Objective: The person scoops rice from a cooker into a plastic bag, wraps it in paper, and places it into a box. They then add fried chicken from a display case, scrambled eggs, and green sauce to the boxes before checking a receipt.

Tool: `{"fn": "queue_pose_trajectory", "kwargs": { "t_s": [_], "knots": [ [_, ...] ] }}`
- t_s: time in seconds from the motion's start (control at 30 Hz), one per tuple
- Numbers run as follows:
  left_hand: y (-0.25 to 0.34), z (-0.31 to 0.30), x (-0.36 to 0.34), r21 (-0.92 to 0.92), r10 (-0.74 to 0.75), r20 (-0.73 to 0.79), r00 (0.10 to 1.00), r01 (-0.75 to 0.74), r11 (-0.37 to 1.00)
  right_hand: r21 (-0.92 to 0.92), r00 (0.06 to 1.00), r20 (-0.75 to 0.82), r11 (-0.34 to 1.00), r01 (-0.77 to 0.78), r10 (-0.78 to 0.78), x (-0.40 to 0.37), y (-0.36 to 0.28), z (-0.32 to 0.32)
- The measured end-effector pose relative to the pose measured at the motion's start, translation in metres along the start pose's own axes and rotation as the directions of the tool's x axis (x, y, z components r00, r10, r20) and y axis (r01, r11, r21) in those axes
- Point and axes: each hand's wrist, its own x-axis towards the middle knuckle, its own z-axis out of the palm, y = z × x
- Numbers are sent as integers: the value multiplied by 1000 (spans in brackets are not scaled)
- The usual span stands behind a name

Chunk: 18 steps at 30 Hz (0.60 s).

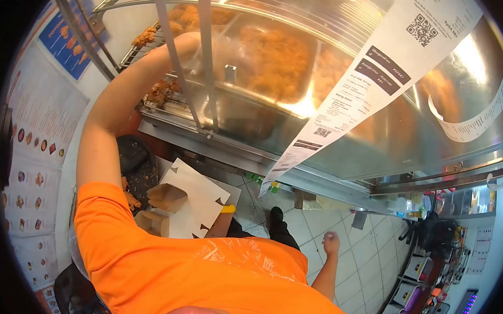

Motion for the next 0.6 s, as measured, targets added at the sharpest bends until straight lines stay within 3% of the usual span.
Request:
{"fn": "queue_pose_trajectory", "kwargs": {
  "t_s": [0.1, 0.17, 0.23, 0.47, 0.53, 0.6],
  "knots": [
    [-8, 19, 14, -17, -5, 15, 1000, 5, 1000, 38, 938, 25, 938, -345, 344, -47, 54, 8],
    [-9, 33, 19, -11, -9, 4, 1000, 9, 1000, 140, 833, 105, 821, -553, 543, -73, 82, 11],
    [-10, 38, 20, -55, -17, -23, 1000, 16, 998, 98, 752, 129, 746, -658, 646, -94, 95, 16],
    [-12, 28, 20, -363, -47, -193, 980, -27, 931, -138, 842, 281, 888, -439, 460, -85, 112, 21],
    [7, 21, 15, -382, -147, -208, 967, 58, 922, 92, 749, 199, 749, -657, 632, -61, 81, 21],
    [50, 7, 6, -430, -326, -218, 920, 209, 878, 124, 781, 202, 775, -620, 592, -30, 68, 24]
  ]
}}
